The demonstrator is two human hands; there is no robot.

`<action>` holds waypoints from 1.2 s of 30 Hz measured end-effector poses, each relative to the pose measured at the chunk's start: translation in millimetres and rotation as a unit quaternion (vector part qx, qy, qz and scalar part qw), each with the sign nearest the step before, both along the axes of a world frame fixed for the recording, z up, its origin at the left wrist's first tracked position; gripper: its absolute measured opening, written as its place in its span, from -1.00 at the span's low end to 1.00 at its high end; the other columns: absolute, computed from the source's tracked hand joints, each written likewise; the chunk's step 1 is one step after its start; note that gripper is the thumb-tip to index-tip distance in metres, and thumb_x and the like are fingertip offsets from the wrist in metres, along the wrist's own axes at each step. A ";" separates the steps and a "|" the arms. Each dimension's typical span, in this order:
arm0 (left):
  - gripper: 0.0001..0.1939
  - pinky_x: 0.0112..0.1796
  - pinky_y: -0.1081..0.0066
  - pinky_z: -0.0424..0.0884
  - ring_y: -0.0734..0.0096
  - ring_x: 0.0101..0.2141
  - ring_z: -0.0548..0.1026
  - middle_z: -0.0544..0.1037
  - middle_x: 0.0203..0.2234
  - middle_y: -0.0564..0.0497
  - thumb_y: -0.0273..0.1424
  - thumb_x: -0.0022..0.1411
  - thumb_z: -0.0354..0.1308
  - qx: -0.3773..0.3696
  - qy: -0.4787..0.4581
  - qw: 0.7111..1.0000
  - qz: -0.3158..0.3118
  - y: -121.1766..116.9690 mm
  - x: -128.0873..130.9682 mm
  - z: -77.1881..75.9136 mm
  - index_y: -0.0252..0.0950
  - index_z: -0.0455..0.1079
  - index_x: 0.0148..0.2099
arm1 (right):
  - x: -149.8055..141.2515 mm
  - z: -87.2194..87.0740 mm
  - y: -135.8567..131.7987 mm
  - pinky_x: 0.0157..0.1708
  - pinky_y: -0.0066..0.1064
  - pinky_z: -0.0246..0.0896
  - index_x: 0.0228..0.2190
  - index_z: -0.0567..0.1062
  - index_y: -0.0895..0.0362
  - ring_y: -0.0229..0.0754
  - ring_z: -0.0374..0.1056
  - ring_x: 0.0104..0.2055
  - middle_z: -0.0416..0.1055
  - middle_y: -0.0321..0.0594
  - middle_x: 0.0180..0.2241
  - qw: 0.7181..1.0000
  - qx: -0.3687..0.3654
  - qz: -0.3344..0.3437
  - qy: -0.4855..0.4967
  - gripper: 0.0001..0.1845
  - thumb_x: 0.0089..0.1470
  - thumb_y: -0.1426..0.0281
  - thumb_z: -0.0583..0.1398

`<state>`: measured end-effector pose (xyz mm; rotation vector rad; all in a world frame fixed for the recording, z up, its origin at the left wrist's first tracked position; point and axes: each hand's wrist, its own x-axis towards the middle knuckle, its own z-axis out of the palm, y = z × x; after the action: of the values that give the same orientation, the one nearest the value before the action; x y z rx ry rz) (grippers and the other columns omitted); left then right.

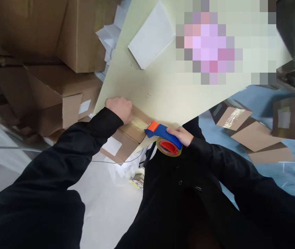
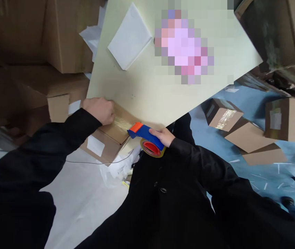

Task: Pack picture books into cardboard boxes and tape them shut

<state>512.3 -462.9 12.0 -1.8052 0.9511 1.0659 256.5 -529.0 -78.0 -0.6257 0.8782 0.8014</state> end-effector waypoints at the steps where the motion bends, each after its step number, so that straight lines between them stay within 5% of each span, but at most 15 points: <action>1: -0.64 -0.27 0.13 0.32 -0.03 -0.21 0.47 0.54 -0.29 -0.23 -0.20 0.05 0.07 -0.003 0.003 1.000 -0.007 0.3 -2.6 0.9 -0.25 0.49 -0.15 | -0.6 -0.1 2.5 -0.48 -0.34 0.32 -0.60 0.57 0.17 -0.21 0.35 -0.61 0.50 -0.15 -0.62 1.000 -0.003 -0.006 0.003 -0.52 -0.05 0.00 0.23; 6: -0.38 -0.19 0.08 0.28 -0.08 -0.10 0.40 0.51 -0.22 -0.29 -0.22 0.09 0.06 -0.057 -0.015 0.998 -0.035 7.9 -5.7 5.8 -0.37 0.22 0.18 | -1.8 -1.3 11.0 -0.53 -0.36 0.31 -0.60 0.56 0.16 -0.22 0.35 -0.62 0.49 -0.17 -0.63 0.999 -0.015 -0.041 -0.003 -0.54 -0.08 0.00 0.25; 9: -0.37 -0.07 0.03 0.19 -0.08 0.03 0.30 0.42 -0.02 -0.31 -0.25 0.13 0.02 -0.112 0.000 0.990 -0.081 17.4 -2.6 11.3 -0.39 0.14 0.23 | -1.8 -0.8 14.2 -0.54 -0.37 0.31 -0.58 0.57 0.18 -0.23 0.34 -0.62 0.49 -0.17 -0.64 0.999 -0.026 -0.046 -0.001 -0.55 -0.06 0.02 0.26; 12: -0.45 0.08 0.06 0.02 0.00 0.16 0.17 0.23 0.19 -0.17 -0.17 0.22 -0.08 -0.143 0.125 0.976 -0.105 33.8 0.1 17.4 -0.28 0.21 0.20 | -2.0 -0.3 15.6 -0.53 -0.37 0.32 -0.59 0.57 0.19 -0.22 0.35 -0.62 0.49 -0.16 -0.63 0.998 -0.018 -0.067 0.010 -0.58 -0.03 0.08 0.25; 16: -0.13 0.15 0.11 -0.07 -0.01 0.20 0.13 0.20 0.22 -0.17 0.16 0.06 -0.06 -0.106 0.255 0.957 -0.090 63.8 6.8 18.8 -0.31 0.12 0.26 | -1.6 -2.1 16.0 -0.39 -0.32 0.39 -0.49 0.58 0.20 -0.17 0.43 -0.52 0.54 -0.15 -0.53 0.991 0.031 -0.129 -0.003 -0.67 0.04 0.17 0.23; 19: 0.02 0.15 0.13 -0.05 -0.02 0.19 0.14 0.18 0.23 -0.20 0.23 -0.09 0.03 -0.115 0.240 0.960 -0.089 81.5 13.9 13.4 -0.29 0.07 0.29 | -4.5 -4.6 18.9 -0.27 -0.28 0.40 -0.42 0.58 0.19 -0.13 0.46 -0.42 0.56 -0.15 -0.46 0.986 0.049 -0.159 -0.011 -0.69 0.07 0.19 0.21; 29: -0.13 0.09 0.18 0.09 0.04 0.14 0.24 0.32 0.15 -0.16 0.19 -0.01 0.01 -0.194 0.214 0.956 -0.048 117.9 11.3 8.2 -0.26 0.21 0.22 | -58.2 -8.2 23.3 -0.41 -0.37 0.34 -0.50 0.58 0.22 -0.17 0.42 -0.52 0.54 -0.15 -0.54 0.994 0.011 -0.106 0.008 -0.55 -0.10 0.04 0.28; 36: -0.17 0.14 0.08 -0.06 0.02 0.18 0.19 0.29 0.18 -0.13 0.22 0.01 -0.02 -0.312 0.118 0.942 -0.032 143.7 13.0 15.4 -0.20 0.23 0.18 | -20.7 -1.7 65.4 -0.29 -0.30 0.38 -0.46 0.58 0.21 -0.11 0.46 -0.44 0.56 -0.10 -0.48 0.997 0.010 -0.075 0.006 -0.55 -0.08 0.03 0.26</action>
<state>525.3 -319.2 27.4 -2.1510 1.6233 1.0218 235.8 -463.7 -79.7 -0.5317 0.9165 0.6789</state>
